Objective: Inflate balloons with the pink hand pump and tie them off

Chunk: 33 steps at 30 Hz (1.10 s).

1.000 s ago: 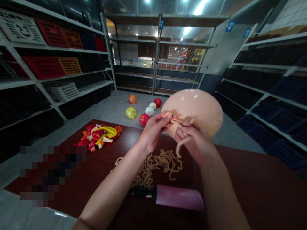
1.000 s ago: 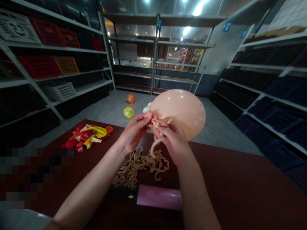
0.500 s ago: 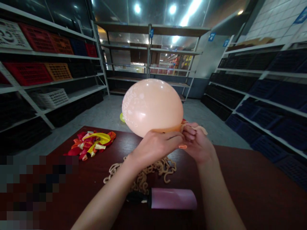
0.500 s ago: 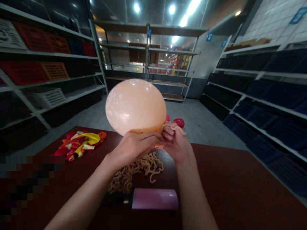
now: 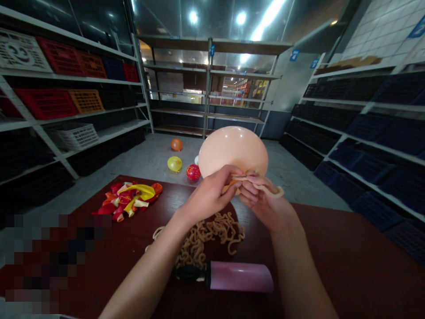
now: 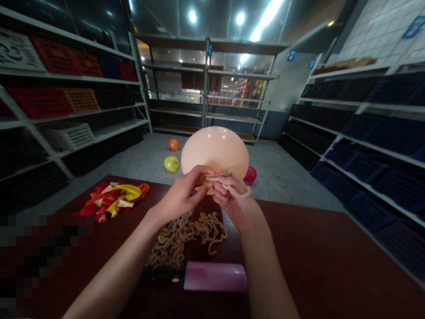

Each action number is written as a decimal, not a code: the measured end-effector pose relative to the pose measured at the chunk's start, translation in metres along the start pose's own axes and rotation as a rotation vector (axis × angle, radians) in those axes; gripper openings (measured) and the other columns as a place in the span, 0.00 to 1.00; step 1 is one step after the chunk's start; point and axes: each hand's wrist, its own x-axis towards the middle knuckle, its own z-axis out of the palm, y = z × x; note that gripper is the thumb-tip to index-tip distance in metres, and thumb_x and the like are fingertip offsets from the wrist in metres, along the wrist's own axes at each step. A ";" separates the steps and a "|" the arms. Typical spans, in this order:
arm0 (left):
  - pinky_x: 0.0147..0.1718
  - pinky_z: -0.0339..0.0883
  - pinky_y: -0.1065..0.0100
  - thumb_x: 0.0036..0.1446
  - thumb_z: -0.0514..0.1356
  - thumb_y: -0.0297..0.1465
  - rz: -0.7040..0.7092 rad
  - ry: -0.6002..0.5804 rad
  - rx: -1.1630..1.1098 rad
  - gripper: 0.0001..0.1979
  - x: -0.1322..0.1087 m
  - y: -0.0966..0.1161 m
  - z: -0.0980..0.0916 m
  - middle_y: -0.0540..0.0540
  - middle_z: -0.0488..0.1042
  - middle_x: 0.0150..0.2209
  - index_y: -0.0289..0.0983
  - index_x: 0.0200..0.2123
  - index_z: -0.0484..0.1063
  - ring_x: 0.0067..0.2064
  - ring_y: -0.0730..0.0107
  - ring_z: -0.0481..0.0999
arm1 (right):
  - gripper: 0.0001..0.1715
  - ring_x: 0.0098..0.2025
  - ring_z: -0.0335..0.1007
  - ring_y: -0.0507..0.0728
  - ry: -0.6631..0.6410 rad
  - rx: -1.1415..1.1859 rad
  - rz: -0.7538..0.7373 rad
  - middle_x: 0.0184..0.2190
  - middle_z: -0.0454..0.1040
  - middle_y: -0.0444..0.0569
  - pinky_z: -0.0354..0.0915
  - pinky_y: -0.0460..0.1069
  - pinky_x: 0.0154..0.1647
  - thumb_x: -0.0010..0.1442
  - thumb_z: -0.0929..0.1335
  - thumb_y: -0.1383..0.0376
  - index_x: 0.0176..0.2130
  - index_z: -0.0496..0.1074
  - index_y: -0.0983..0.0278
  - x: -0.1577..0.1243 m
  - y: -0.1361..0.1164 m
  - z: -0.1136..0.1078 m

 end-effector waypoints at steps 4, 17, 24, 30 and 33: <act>0.43 0.69 0.63 0.68 0.54 0.30 0.128 0.016 0.146 0.09 0.000 -0.002 -0.004 0.38 0.76 0.45 0.36 0.50 0.67 0.44 0.63 0.77 | 0.10 0.20 0.40 0.47 -0.025 -0.092 -0.040 0.17 0.51 0.35 0.46 0.44 0.19 0.51 0.72 0.63 0.27 0.65 0.59 -0.003 -0.005 0.001; 0.25 0.56 0.71 0.67 0.56 0.42 -0.195 0.288 -0.618 0.13 0.004 -0.012 0.006 0.51 0.63 0.26 0.38 0.37 0.66 0.26 0.74 0.61 | 0.15 0.24 0.63 0.49 0.059 -0.351 -0.182 0.25 0.71 0.44 0.57 0.46 0.22 0.58 0.72 0.52 0.31 0.74 0.62 0.003 0.001 -0.010; 0.21 0.49 0.73 0.60 0.63 0.45 -0.309 0.346 -0.904 0.17 0.008 -0.014 0.006 0.56 0.55 0.21 0.38 0.36 0.65 0.21 0.78 0.53 | 0.11 0.22 0.65 0.50 0.031 -0.526 -0.201 0.24 0.73 0.41 0.59 0.47 0.24 0.55 0.69 0.62 0.40 0.74 0.61 0.005 0.005 -0.012; 0.22 0.51 0.74 0.61 0.63 0.44 -0.294 0.313 -0.873 0.16 0.007 -0.019 0.010 0.55 0.60 0.23 0.37 0.35 0.66 0.22 0.79 0.57 | 0.12 0.19 0.52 0.48 0.199 -0.706 -0.239 0.16 0.60 0.39 0.47 0.46 0.20 0.53 0.66 0.59 0.30 0.77 0.63 0.007 0.009 -0.014; 0.22 0.52 0.74 0.61 0.63 0.44 -0.282 0.289 -0.852 0.17 0.007 -0.020 0.013 0.54 0.63 0.23 0.35 0.34 0.68 0.23 0.79 0.58 | 0.17 0.18 0.49 0.48 0.196 -0.709 -0.193 0.14 0.54 0.37 0.46 0.46 0.20 0.55 0.67 0.54 0.26 0.76 0.63 0.003 0.005 -0.008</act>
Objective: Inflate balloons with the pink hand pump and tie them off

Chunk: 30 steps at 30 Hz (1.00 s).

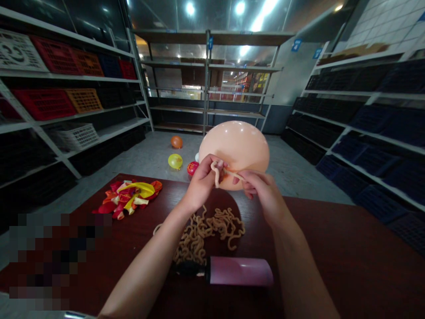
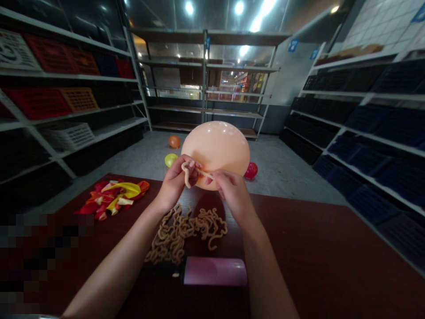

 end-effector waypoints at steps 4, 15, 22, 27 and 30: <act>0.25 0.59 0.74 0.56 0.67 0.44 0.034 0.021 0.123 0.18 -0.002 0.006 0.004 0.50 0.69 0.25 0.34 0.31 0.73 0.27 0.76 0.66 | 0.18 0.18 0.46 0.47 0.093 0.016 -0.040 0.14 0.54 0.36 0.43 0.46 0.19 0.53 0.71 0.51 0.31 0.79 0.64 -0.002 -0.005 0.005; 0.42 0.76 0.62 0.54 0.69 0.40 0.061 -0.106 0.318 0.12 -0.007 0.031 -0.001 0.43 0.83 0.34 0.37 0.34 0.84 0.38 0.61 0.82 | 0.10 0.22 0.60 0.48 -0.055 0.099 -0.081 0.19 0.70 0.41 0.57 0.44 0.23 0.50 0.73 0.60 0.32 0.81 0.62 -0.007 -0.005 0.015; 0.37 0.74 0.67 0.57 0.67 0.39 0.104 0.016 0.407 0.12 -0.005 0.032 0.001 0.45 0.80 0.30 0.36 0.38 0.82 0.35 0.67 0.79 | 0.11 0.31 0.72 0.52 -0.016 0.020 -0.155 0.29 0.79 0.46 0.67 0.48 0.34 0.54 0.73 0.58 0.36 0.82 0.61 -0.006 0.000 0.024; 0.20 0.55 0.76 0.53 0.70 0.37 0.129 0.248 0.310 0.14 -0.004 0.019 0.009 0.57 0.63 0.20 0.38 0.38 0.73 0.20 0.80 0.61 | 0.14 0.23 0.64 0.50 0.076 -0.010 -0.152 0.18 0.69 0.41 0.60 0.46 0.25 0.55 0.71 0.55 0.34 0.80 0.63 -0.008 -0.002 0.030; 0.19 0.51 0.75 0.59 0.64 0.46 0.063 0.216 0.202 0.21 -0.004 0.016 0.012 0.55 0.59 0.19 0.36 0.24 0.65 0.20 0.80 0.58 | 0.15 0.22 0.62 0.50 0.126 -0.025 -0.165 0.17 0.65 0.40 0.58 0.46 0.23 0.55 0.71 0.54 0.34 0.79 0.63 -0.009 -0.004 0.031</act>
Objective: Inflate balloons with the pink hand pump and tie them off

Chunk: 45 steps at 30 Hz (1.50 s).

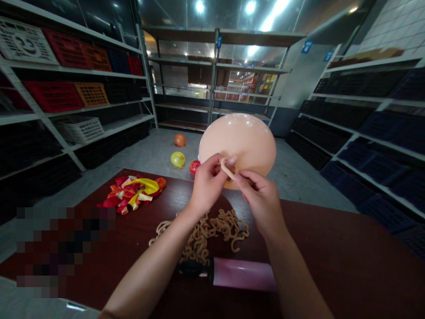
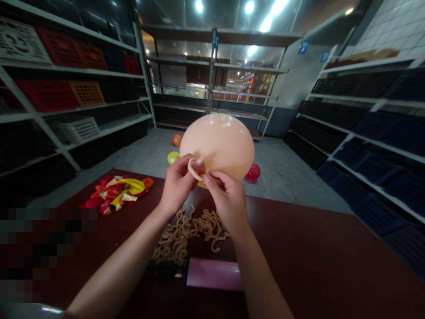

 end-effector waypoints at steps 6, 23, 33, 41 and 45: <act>0.17 0.48 0.73 0.66 0.52 0.51 -0.080 -0.163 -0.004 0.28 -0.001 0.004 -0.003 0.53 0.59 0.18 0.33 0.33 0.76 0.18 0.78 0.53 | 0.17 0.25 0.68 0.52 0.042 -0.058 -0.025 0.21 0.72 0.43 0.62 0.47 0.26 0.57 0.70 0.53 0.35 0.79 0.64 0.001 -0.003 -0.007; 0.44 0.70 0.61 0.70 0.51 0.31 0.333 -0.249 0.863 0.07 -0.012 0.007 0.003 0.40 0.75 0.43 0.36 0.46 0.67 0.45 0.61 0.76 | 0.15 0.35 0.74 0.56 0.333 -0.667 -0.372 0.34 0.80 0.49 0.64 0.49 0.36 0.69 0.62 0.58 0.38 0.74 0.60 -0.003 0.011 -0.007; 0.37 0.65 0.65 0.69 0.52 0.31 0.132 -0.227 0.677 0.06 -0.005 0.013 -0.004 0.44 0.74 0.37 0.36 0.40 0.66 0.37 0.65 0.73 | 0.15 0.37 0.73 0.54 0.143 -0.854 -0.630 0.36 0.78 0.49 0.64 0.48 0.40 0.72 0.59 0.64 0.44 0.74 0.62 0.001 0.013 -0.015; 0.33 0.61 0.67 0.68 0.52 0.31 0.021 -0.346 0.585 0.10 -0.005 0.023 -0.009 0.48 0.71 0.31 0.37 0.33 0.65 0.34 0.68 0.70 | 0.15 0.30 0.71 0.54 0.227 -0.935 -0.673 0.27 0.76 0.47 0.61 0.48 0.35 0.69 0.64 0.61 0.41 0.80 0.58 -0.004 0.013 -0.018; 0.32 0.60 0.68 0.67 0.55 0.31 0.102 -0.269 0.488 0.03 -0.005 0.020 -0.009 0.50 0.68 0.31 0.37 0.41 0.65 0.33 0.70 0.68 | 0.13 0.32 0.73 0.55 0.285 -0.680 -0.589 0.29 0.78 0.48 0.66 0.49 0.37 0.67 0.66 0.60 0.39 0.80 0.59 -0.007 0.010 -0.009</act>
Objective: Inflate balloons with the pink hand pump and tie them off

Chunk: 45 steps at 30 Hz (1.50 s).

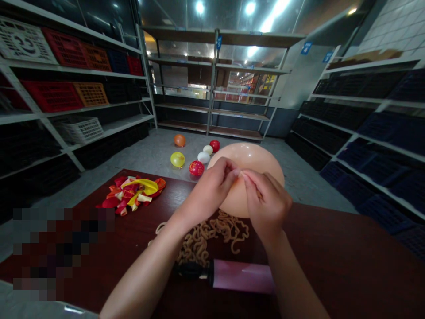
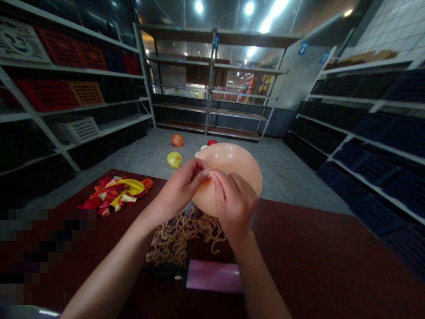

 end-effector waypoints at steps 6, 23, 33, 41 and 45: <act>0.29 0.61 0.71 0.67 0.56 0.31 0.146 0.045 -0.070 0.11 -0.001 0.000 0.001 0.52 0.64 0.29 0.38 0.51 0.64 0.29 0.73 0.66 | 0.12 0.33 0.75 0.55 -0.037 0.459 0.428 0.34 0.80 0.48 0.71 0.50 0.33 0.61 0.70 0.55 0.37 0.80 0.60 0.007 -0.013 -0.003; 0.35 0.70 0.70 0.64 0.62 0.38 0.193 0.217 -0.121 0.11 -0.003 0.001 0.004 0.45 0.77 0.33 0.36 0.35 0.73 0.34 0.71 0.76 | 0.17 0.20 0.55 0.49 -0.216 0.635 0.575 0.15 0.62 0.39 0.51 0.46 0.20 0.58 0.71 0.51 0.37 0.82 0.61 0.010 -0.013 -0.009; 0.22 0.61 0.71 0.60 0.64 0.47 0.049 0.200 -0.448 0.19 -0.004 0.013 0.004 0.49 0.69 0.26 0.38 0.29 0.66 0.24 0.75 0.64 | 0.17 0.27 0.71 0.53 -0.157 0.289 0.365 0.23 0.76 0.45 0.64 0.47 0.30 0.64 0.68 0.53 0.32 0.79 0.61 0.010 -0.011 -0.017; 0.29 0.66 0.72 0.57 0.67 0.41 0.086 0.143 -0.412 0.14 -0.002 0.011 0.000 0.48 0.73 0.32 0.37 0.39 0.73 0.29 0.74 0.69 | 0.14 0.31 0.77 0.54 -0.109 0.273 0.298 0.31 0.81 0.46 0.66 0.46 0.32 0.66 0.66 0.57 0.35 0.78 0.60 0.009 -0.026 -0.025; 0.39 0.70 0.70 0.62 0.64 0.34 0.167 0.093 -0.205 0.11 -0.003 0.018 -0.004 0.44 0.79 0.40 0.38 0.47 0.78 0.38 0.70 0.76 | 0.14 0.32 0.77 0.54 -0.109 0.286 0.289 0.32 0.81 0.46 0.67 0.46 0.32 0.66 0.66 0.57 0.37 0.78 0.61 0.009 -0.026 -0.024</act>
